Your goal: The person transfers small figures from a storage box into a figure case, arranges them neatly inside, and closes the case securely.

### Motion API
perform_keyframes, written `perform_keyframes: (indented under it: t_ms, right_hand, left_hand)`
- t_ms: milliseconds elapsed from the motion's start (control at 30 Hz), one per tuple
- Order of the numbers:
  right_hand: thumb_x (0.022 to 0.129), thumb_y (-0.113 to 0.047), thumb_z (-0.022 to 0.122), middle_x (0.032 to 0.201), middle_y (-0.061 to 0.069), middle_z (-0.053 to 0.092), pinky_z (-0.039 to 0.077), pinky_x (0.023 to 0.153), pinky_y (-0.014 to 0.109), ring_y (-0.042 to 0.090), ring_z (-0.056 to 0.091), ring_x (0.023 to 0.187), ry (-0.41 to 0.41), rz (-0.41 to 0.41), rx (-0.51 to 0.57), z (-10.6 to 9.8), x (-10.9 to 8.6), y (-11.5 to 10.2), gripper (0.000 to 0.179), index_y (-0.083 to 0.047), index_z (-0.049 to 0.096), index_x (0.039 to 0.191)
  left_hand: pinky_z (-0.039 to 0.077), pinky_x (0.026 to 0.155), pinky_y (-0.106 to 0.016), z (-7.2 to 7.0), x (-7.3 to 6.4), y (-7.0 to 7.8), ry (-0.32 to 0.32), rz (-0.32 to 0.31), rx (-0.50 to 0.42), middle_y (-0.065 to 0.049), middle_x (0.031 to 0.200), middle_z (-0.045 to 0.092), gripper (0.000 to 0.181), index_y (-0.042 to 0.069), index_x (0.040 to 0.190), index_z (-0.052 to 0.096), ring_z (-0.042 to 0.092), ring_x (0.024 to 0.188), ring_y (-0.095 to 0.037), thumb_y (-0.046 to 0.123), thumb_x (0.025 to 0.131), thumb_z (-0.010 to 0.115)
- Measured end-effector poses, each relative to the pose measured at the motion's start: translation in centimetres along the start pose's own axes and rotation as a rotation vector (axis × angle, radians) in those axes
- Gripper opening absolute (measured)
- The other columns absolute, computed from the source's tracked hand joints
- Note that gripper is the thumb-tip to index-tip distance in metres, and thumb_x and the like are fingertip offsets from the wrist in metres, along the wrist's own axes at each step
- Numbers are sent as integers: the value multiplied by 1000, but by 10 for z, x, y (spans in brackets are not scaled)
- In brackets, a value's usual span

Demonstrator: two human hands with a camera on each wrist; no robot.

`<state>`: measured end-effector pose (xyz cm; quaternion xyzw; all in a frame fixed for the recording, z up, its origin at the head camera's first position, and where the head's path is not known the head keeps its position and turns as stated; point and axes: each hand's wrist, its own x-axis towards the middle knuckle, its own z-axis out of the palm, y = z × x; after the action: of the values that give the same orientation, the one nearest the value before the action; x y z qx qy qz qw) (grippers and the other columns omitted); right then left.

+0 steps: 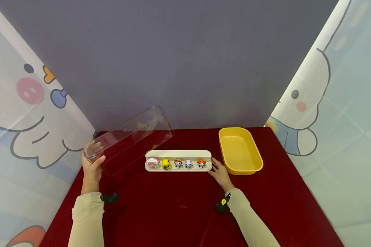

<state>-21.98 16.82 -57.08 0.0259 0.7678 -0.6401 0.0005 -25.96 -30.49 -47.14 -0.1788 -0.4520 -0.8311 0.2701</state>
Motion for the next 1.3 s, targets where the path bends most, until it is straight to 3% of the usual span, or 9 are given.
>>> perform_keyframes:
  t_ms: [467,900,1300]
  right_hand:
    - [79,22,58,145,32,28,37,105,47,42,31,133,3,6,-3,2,-5,-1,70,12,28,142]
    - [78,22,58,146,30,31,39,104,46,40,34,133,23,14,-9,2,-2,1,71,10,29,143]
    - [79,23,58,145,34,28,38,104,48,44,32,132,-4,12,26,1,-4,-5,70,14,28,141]
  left_hand:
    - [52,88,-24,20,8,-12,-190,-26,45,-13,116,61,63,-8,127,46,58,104,-21,-21,65,48]
    - [48,92,-26,41,14,-25,-284,-97,123,-8,116,60,68,-4,129,47,57,106,-19,-18,63,50]
    - [45,97,-31,53,24,-35,-416,-110,92,-14,119,57,68,-12,130,42,54,109,-24,-20,62,49]
